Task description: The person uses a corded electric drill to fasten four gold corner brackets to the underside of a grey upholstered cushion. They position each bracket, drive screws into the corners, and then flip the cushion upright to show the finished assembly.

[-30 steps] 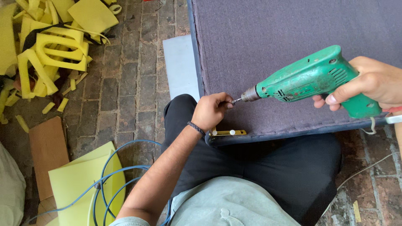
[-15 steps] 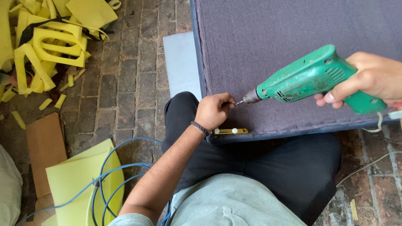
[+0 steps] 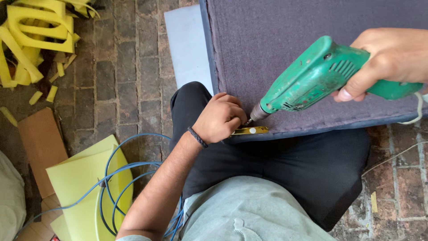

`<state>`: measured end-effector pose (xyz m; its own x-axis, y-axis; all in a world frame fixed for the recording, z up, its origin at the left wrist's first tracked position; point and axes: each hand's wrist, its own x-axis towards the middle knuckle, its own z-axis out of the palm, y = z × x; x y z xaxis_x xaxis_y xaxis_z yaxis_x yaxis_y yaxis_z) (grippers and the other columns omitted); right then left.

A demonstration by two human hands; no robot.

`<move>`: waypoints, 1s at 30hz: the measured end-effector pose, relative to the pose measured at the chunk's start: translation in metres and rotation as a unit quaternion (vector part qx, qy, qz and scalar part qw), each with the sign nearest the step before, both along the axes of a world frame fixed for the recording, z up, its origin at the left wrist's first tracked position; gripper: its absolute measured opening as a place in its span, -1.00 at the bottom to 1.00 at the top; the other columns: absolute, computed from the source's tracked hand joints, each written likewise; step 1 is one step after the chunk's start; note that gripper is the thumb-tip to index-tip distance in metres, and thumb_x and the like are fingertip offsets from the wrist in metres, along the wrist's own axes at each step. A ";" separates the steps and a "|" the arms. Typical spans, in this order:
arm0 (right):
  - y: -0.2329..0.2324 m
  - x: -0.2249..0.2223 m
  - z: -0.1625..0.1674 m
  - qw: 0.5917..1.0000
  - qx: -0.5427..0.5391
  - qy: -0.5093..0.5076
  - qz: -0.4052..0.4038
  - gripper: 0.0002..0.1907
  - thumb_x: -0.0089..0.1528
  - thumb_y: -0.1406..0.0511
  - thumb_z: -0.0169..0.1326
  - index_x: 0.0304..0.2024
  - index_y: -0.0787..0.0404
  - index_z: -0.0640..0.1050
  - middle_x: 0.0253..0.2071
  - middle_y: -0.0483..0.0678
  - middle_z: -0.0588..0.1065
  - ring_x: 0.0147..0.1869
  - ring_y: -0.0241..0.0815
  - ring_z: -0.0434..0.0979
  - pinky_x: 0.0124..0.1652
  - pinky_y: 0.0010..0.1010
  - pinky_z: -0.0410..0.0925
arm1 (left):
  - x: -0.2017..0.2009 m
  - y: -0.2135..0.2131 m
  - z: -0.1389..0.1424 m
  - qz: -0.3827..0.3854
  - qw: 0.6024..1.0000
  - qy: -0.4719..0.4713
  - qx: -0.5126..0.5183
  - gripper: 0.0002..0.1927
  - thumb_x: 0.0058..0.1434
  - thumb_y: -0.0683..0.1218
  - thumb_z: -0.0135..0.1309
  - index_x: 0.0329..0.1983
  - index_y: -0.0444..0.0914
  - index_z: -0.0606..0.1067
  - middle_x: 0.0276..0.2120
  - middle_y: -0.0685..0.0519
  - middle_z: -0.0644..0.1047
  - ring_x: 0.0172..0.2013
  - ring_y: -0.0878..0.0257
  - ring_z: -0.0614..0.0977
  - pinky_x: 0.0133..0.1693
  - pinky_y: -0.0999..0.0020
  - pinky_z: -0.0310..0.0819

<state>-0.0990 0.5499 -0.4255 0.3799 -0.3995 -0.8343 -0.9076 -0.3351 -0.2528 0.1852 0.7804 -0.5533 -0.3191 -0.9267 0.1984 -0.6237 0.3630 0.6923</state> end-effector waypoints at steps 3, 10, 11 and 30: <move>-0.008 0.002 -0.012 1.000 0.022 0.006 -0.009 -0.63 -0.01 0.26 0.45 -0.20 0.26 0.68 -0.36 0.10 0.60 -0.22 -0.02 0.59 -0.14 -0.15 0.48 | 0.006 -0.008 0.001 -0.049 0.998 -0.027 0.036 -0.73 0.16 -0.06 -0.08 -0.33 -0.14 0.66 -0.27 0.11 0.67 -0.09 0.13 0.59 0.09 0.09 0.32; -0.035 -0.021 -0.046 0.997 0.038 0.065 -0.024 -0.57 -0.08 0.34 0.48 -0.15 0.22 0.71 -0.29 0.11 0.65 -0.19 0.02 0.65 -0.07 -0.15 0.52 | 0.006 -0.027 -0.008 -0.080 0.991 0.000 0.105 -0.71 0.15 -0.07 -0.07 -0.30 -0.07 0.70 -0.31 0.12 0.71 -0.23 0.18 0.69 -0.04 0.20 0.43; -0.038 -0.027 -0.050 0.996 0.049 0.060 -0.046 -0.55 -0.10 0.37 0.50 -0.15 0.24 0.71 -0.28 0.11 0.65 -0.18 0.05 0.66 -0.07 -0.12 0.53 | 0.005 -0.028 -0.010 -0.081 0.991 0.010 0.108 -0.71 0.14 -0.07 -0.05 -0.30 -0.07 0.70 -0.32 0.12 0.70 -0.25 0.18 0.69 -0.07 0.23 0.47; -0.003 -0.067 -0.099 0.986 0.059 0.056 -0.148 -0.65 -0.10 0.33 0.48 -0.26 0.18 0.70 -0.37 0.02 0.63 -0.24 -0.07 0.64 -0.15 -0.22 0.52 | 0.005 -0.022 -0.028 -0.094 0.992 0.082 0.028 -0.87 0.01 -0.13 0.05 -0.42 -0.13 0.61 -0.45 0.08 0.62 -0.31 0.08 0.63 -0.04 0.12 0.39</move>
<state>-0.1656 0.5473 -0.5240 0.1654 -0.3762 -0.9117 -0.9855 -0.0265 -0.1678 0.1906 0.7583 -0.5815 -0.4554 -0.8647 0.2120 -0.4261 0.4207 0.8009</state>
